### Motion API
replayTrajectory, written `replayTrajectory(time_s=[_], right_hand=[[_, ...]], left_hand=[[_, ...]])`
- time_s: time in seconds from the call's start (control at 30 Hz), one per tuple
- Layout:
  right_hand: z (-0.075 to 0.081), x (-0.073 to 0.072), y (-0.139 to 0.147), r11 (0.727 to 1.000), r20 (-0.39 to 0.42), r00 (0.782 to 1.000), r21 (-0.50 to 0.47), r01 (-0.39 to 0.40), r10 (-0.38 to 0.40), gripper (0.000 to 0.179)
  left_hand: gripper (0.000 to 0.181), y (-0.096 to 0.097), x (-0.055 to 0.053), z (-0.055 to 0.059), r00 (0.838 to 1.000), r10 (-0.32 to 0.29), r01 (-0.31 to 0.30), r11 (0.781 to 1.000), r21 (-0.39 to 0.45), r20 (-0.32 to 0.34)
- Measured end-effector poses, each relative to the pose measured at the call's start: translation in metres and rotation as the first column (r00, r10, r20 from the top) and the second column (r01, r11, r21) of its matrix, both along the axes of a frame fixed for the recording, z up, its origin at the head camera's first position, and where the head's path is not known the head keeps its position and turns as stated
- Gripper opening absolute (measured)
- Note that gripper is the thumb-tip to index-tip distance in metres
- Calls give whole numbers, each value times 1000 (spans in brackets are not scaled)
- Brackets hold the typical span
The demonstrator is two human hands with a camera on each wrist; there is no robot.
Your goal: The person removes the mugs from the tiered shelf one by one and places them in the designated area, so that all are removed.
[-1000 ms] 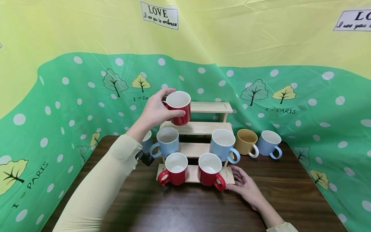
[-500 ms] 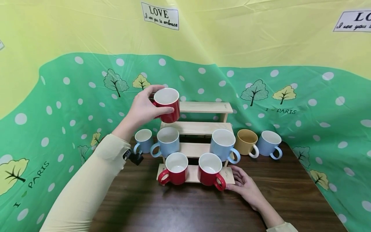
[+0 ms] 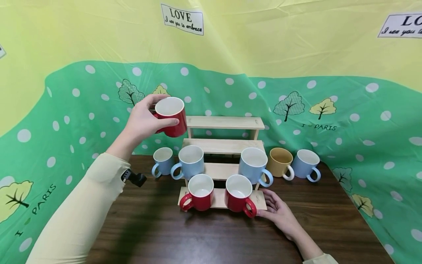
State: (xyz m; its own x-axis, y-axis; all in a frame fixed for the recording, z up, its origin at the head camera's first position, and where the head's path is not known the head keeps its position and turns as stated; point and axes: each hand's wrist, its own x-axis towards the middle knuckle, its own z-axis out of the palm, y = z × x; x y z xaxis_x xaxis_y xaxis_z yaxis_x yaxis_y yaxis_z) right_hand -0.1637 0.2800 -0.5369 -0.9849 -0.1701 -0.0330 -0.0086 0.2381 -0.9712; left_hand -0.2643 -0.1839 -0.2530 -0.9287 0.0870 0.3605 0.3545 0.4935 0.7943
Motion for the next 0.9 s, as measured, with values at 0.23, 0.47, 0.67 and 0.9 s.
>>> replayTrajectory(time_s=[0.23, 0.47, 0.67, 0.9], right_hand=[[-1, 0, 0, 1000, -11, 1000, -4, 7, -7, 84], [-3, 0, 1, 1000, -25, 1000, -6, 3, -3, 82], [-4, 1, 1, 1000, -26, 1000, -7, 2, -3, 83], [-2, 0, 1, 1000, 3, 1000, 4, -1, 1, 86]], left_hand=[[86, -23, 5, 2, 998, 60, -60, 998, -6, 0], [90, -45, 6, 0, 992, 126, -126, 992, -10, 22], [93, -62, 6, -1, 986, 161, -161, 987, -4, 45], [93, -79, 6, -4, 977, 209, -209, 978, -3, 42]])
